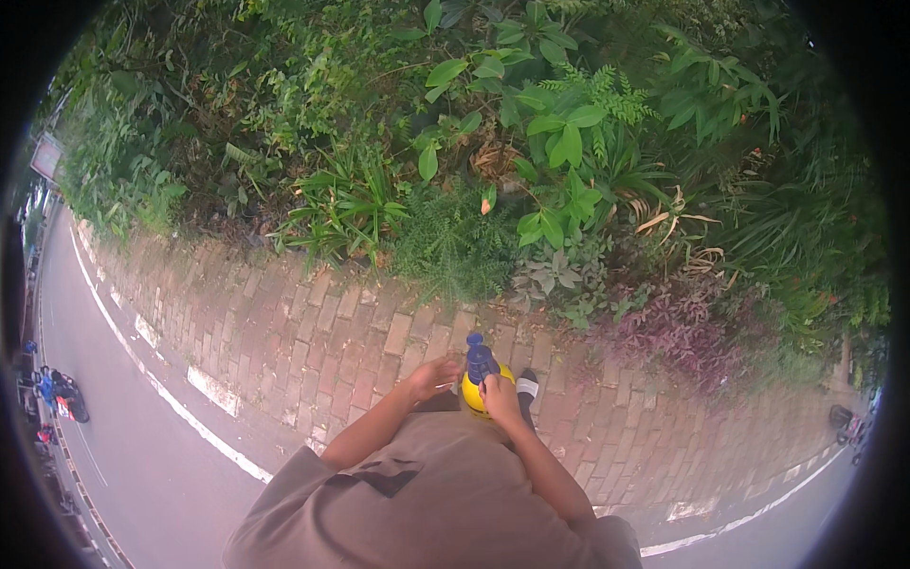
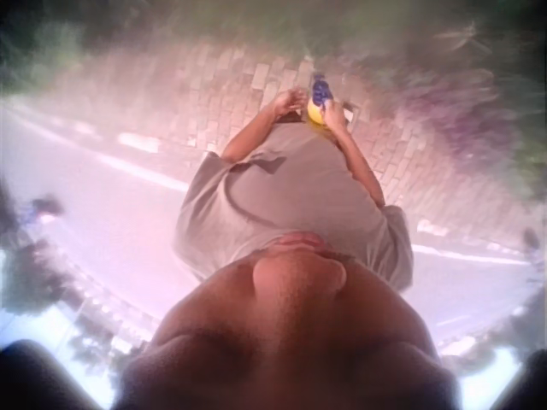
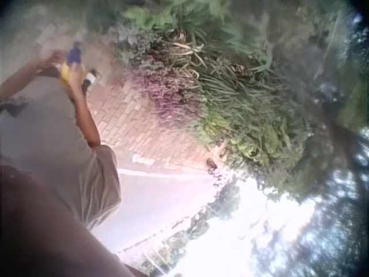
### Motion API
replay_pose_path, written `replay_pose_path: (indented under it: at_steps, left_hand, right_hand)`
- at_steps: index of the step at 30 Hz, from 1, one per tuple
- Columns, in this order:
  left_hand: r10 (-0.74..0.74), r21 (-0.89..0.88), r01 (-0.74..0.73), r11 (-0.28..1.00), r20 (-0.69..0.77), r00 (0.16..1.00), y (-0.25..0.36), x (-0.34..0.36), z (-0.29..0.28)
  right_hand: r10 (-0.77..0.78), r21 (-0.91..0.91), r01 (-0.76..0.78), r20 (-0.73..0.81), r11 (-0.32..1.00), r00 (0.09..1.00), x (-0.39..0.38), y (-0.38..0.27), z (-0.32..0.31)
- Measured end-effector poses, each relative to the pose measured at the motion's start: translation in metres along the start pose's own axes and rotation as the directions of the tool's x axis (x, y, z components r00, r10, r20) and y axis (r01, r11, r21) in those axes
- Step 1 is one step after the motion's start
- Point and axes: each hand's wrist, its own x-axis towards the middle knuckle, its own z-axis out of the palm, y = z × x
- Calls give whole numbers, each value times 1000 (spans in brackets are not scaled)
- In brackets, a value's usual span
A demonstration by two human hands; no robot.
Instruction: The person assembles a yellow handheld pressure sprayer, then walks along a roadside sidewalk and sprays liquid onto various plants and weeds growing along the curb.
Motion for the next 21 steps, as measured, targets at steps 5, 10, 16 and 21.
replay_pose_path:
  at_steps: [5,10,16,21]
  left_hand:
    - [-2,-57,1,998,-9,1000,-16,5,-30]
    - [29,-61,-31,998,-39,999,0,-10,-32]
    - [17,-52,-19,998,-23,1000,2,-9,-34]
    - [27,-4,-27,1000,-7,1000,4,-3,-28]
  right_hand:
    - [4,-79,7,148,997,989,-6,-11,31]
    - [20,-134,-10,73,991,997,1,-14,51]
    - [32,-133,-31,7,991,999,26,38,49]
    - [110,28,-111,52,993,993,6,9,38]
